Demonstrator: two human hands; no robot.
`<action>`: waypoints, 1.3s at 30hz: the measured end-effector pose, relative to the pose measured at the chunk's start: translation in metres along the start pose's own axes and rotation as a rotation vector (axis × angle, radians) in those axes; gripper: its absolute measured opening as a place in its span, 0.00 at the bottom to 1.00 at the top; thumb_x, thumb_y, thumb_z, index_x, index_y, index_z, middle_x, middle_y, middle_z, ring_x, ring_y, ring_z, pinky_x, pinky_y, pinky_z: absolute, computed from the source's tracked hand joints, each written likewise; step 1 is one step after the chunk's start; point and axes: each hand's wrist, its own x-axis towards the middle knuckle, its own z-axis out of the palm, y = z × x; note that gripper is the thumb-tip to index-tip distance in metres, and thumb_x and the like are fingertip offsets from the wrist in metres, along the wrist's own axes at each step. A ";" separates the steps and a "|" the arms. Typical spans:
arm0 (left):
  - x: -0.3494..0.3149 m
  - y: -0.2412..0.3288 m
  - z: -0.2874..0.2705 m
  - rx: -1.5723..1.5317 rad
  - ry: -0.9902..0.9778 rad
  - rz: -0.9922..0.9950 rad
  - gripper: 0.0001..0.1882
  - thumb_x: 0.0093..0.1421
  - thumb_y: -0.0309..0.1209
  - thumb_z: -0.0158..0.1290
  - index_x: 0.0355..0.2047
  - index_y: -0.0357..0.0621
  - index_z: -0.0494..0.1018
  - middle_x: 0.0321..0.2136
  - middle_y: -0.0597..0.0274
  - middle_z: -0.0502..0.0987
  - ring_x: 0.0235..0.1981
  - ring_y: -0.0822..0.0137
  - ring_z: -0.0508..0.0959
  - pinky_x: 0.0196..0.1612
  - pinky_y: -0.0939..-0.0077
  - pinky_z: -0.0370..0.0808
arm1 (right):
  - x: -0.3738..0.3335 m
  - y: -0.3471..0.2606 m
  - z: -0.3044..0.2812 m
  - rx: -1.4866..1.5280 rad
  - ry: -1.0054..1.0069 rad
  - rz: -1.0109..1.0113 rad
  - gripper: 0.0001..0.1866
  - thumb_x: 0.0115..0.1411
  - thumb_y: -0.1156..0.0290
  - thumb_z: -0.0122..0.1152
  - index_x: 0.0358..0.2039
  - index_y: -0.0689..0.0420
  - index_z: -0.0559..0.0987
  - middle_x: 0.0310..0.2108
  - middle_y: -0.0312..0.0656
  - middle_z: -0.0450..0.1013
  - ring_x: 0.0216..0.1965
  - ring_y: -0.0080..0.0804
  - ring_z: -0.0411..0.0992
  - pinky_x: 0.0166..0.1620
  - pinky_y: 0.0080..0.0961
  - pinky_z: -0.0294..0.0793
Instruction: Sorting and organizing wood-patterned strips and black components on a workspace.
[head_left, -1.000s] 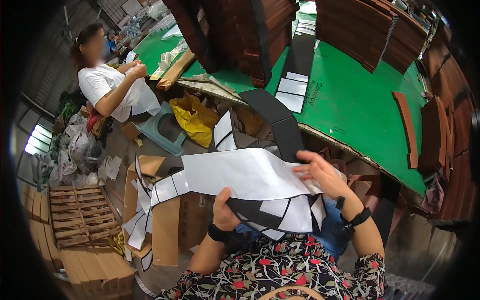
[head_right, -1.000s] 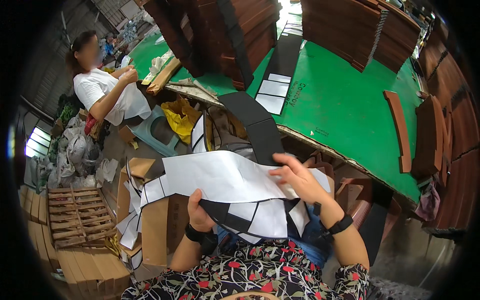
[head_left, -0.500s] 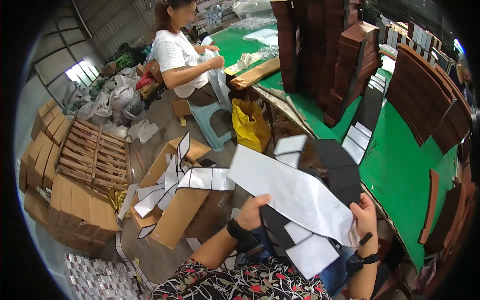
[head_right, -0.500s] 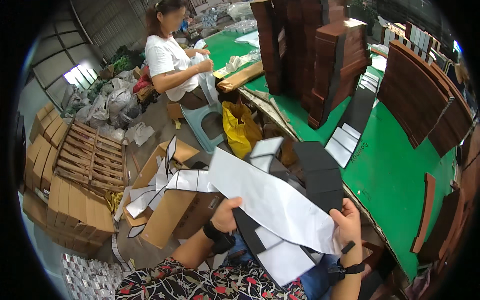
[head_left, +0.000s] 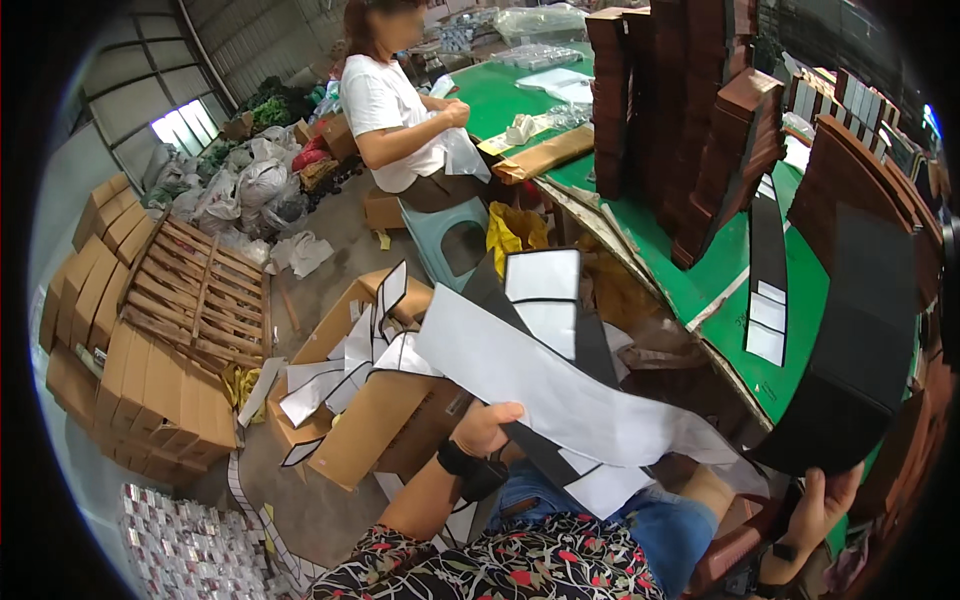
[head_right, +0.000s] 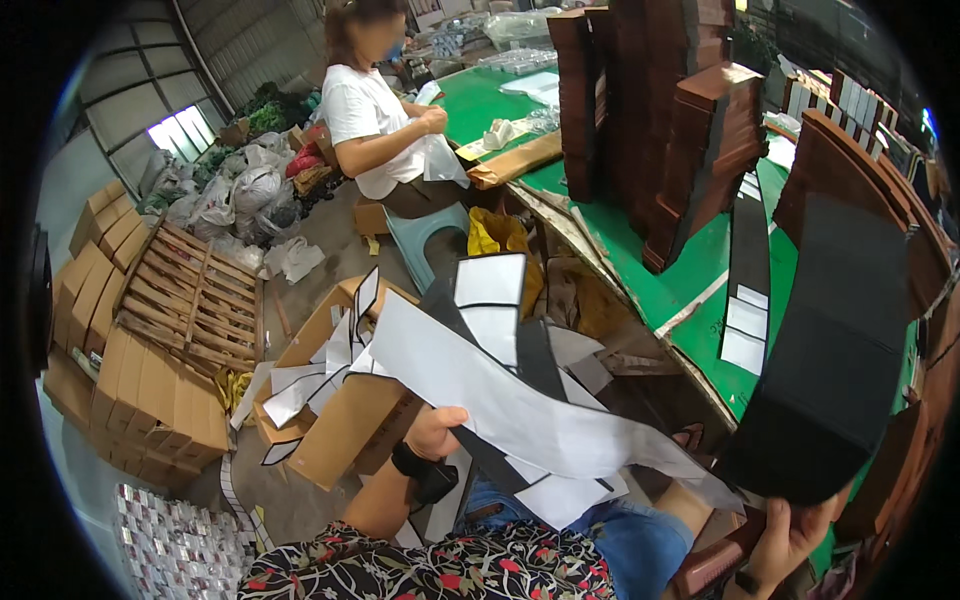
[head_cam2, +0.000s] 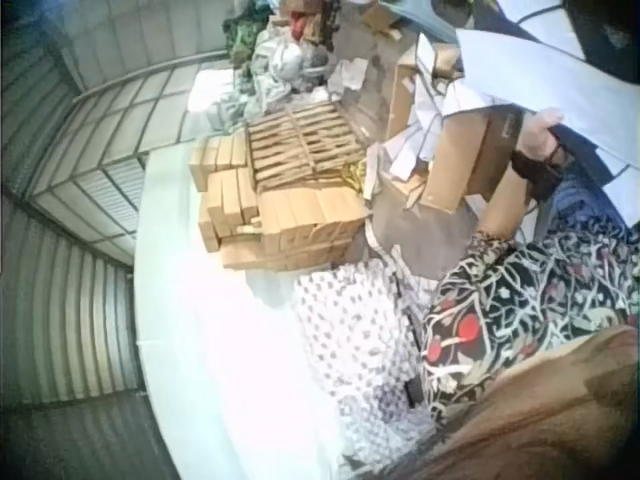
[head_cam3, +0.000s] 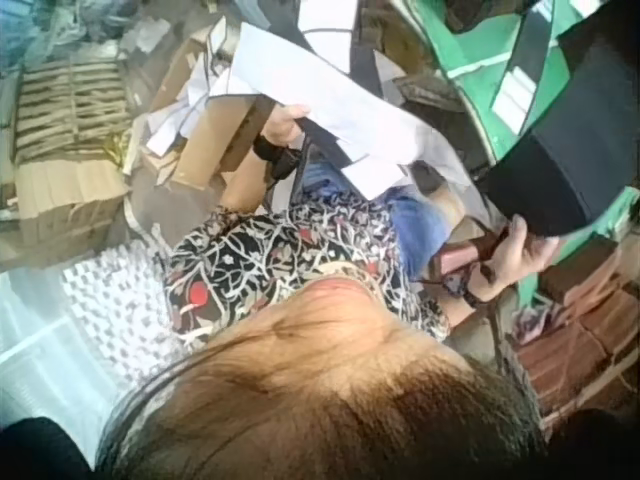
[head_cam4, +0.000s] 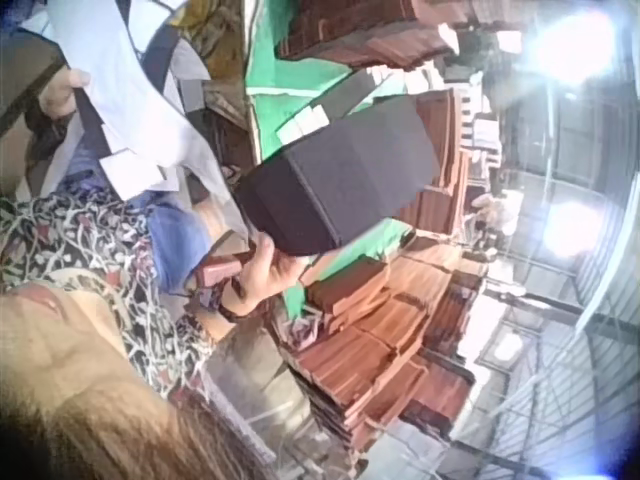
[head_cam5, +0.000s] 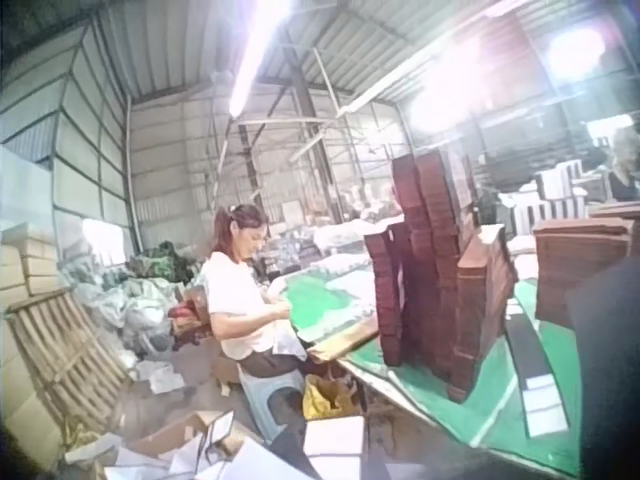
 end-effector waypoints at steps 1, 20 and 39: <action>0.001 -0.005 0.001 0.049 -0.027 0.023 0.29 0.48 0.24 0.49 0.53 0.35 0.58 0.47 0.51 0.68 0.48 0.56 0.70 0.53 0.62 0.65 | 0.001 -0.010 0.004 0.051 0.006 -0.063 0.30 0.55 0.82 0.49 0.59 0.62 0.56 0.55 0.44 0.60 0.52 0.28 0.62 0.53 0.22 0.61; 0.005 -0.017 0.073 0.495 -0.410 -0.181 0.21 0.44 0.27 0.59 0.41 0.34 0.71 0.37 0.54 0.75 0.40 0.63 0.74 0.45 0.70 0.69 | 0.009 -0.005 0.141 0.166 -0.628 0.124 0.26 0.59 0.52 0.48 0.40 0.67 0.73 0.42 0.49 0.68 0.43 0.39 0.67 0.46 0.29 0.65; -0.003 -0.058 0.059 0.316 -0.349 0.042 0.11 0.48 0.27 0.55 0.34 0.36 0.73 0.28 0.64 0.75 0.30 0.69 0.73 0.37 0.75 0.69 | 0.003 -0.028 0.112 0.183 -0.331 0.506 0.15 0.52 0.74 0.61 0.40 0.66 0.73 0.36 0.39 0.73 0.37 0.22 0.69 0.42 0.19 0.68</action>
